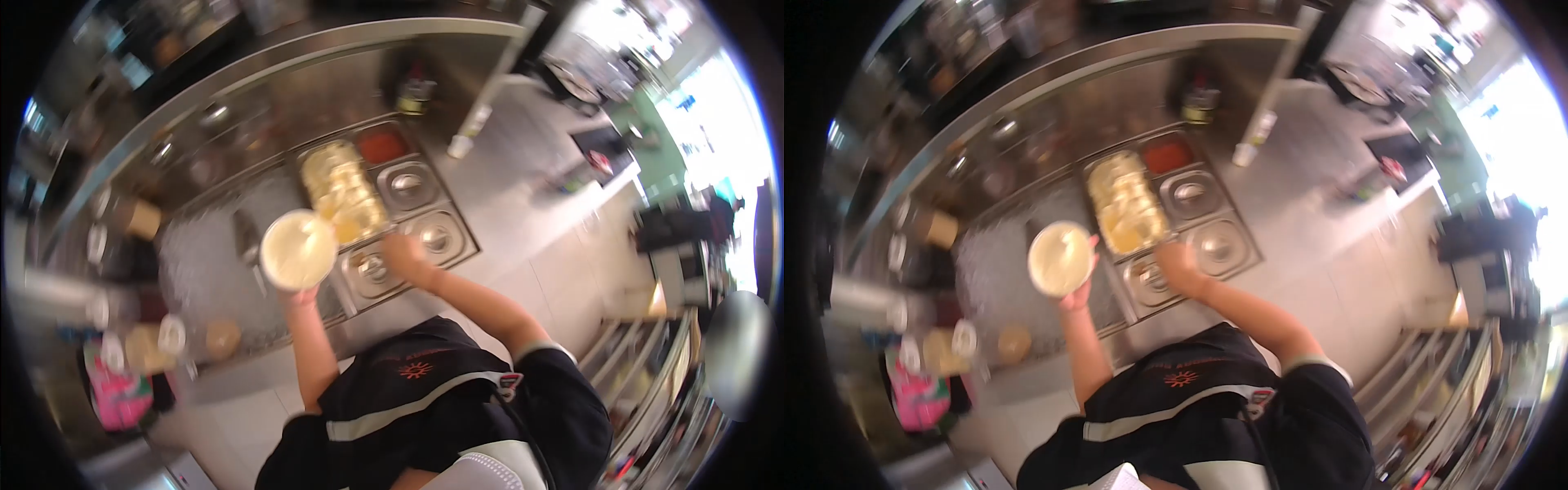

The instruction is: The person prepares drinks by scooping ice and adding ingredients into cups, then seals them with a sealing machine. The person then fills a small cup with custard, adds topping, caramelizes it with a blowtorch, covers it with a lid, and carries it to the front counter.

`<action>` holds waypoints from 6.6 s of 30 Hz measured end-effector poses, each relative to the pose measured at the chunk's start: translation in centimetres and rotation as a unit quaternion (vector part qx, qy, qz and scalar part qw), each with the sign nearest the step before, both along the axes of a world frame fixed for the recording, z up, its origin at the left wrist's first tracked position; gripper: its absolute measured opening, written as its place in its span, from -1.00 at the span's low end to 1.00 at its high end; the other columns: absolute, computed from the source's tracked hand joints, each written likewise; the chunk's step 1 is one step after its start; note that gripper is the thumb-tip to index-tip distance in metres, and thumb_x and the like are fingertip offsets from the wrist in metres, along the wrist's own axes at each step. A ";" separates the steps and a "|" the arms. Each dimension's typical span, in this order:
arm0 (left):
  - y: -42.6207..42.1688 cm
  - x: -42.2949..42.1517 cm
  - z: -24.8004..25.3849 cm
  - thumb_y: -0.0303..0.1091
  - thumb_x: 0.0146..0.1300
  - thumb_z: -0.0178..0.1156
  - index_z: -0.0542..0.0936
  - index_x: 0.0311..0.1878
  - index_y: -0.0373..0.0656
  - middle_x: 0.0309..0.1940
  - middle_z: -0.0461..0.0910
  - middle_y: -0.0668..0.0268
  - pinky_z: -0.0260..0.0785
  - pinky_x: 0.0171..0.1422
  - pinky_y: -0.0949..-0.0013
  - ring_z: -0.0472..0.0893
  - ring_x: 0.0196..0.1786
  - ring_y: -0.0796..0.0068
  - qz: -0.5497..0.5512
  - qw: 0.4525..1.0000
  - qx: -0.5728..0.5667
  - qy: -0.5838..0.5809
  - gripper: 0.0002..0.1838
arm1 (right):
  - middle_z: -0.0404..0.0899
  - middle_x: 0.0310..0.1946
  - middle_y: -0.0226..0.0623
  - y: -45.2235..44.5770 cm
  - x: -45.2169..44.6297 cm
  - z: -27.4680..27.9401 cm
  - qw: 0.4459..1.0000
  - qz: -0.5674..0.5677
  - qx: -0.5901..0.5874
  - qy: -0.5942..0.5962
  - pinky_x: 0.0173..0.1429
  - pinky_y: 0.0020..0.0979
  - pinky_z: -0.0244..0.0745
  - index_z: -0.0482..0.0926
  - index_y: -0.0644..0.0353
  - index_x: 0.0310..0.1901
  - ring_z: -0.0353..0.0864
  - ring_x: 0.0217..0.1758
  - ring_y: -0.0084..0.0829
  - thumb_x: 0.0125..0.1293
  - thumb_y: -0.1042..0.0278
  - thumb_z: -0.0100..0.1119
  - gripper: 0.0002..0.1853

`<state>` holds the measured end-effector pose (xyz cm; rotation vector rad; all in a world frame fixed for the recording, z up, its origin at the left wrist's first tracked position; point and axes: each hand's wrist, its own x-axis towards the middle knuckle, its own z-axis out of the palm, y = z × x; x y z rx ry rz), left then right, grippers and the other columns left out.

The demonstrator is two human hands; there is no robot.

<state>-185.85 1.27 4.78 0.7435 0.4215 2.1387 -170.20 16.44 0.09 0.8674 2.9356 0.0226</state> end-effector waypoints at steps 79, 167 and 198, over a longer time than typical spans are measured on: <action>57.6 66.7 -12.2 -0.50 -0.02 0.25 0.36 0.09 -0.19 -0.27 0.45 0.29 0.36 -0.14 0.44 0.44 -0.25 0.52 0.574 0.485 -0.633 0.186 -0.47 | 0.50 -0.18 -0.25 106.1 67.2 -10.6 0.660 -0.159 -0.462 0.570 0.14 -0.44 0.32 0.39 0.33 -0.03 0.45 0.00 -0.43 0.21 0.36 0.12 -0.67; 89.6 61.4 14.8 -0.48 0.00 0.17 0.47 -0.22 -0.35 -0.27 0.43 0.04 0.37 -0.04 0.18 0.45 -0.12 0.08 0.289 0.275 -0.304 0.865 -0.75 | 0.52 -0.40 -0.29 84.7 80.5 0.1 0.644 -0.348 -0.442 0.518 -0.49 -0.65 0.41 0.40 0.27 -0.06 0.47 -0.58 -0.62 0.14 0.13 0.24 -0.55; 111.8 59.0 -5.7 -0.20 -0.23 0.46 0.54 -0.21 -0.25 -0.30 0.60 0.20 0.37 -0.05 0.32 0.59 -0.22 0.33 0.309 0.751 -0.458 0.362 -0.50 | 0.55 -0.15 -0.23 102.6 68.0 -7.2 0.736 -0.250 -0.435 0.454 -0.01 -0.39 0.41 0.34 0.25 -0.02 0.56 -0.11 -0.33 -0.20 0.46 0.39 -0.38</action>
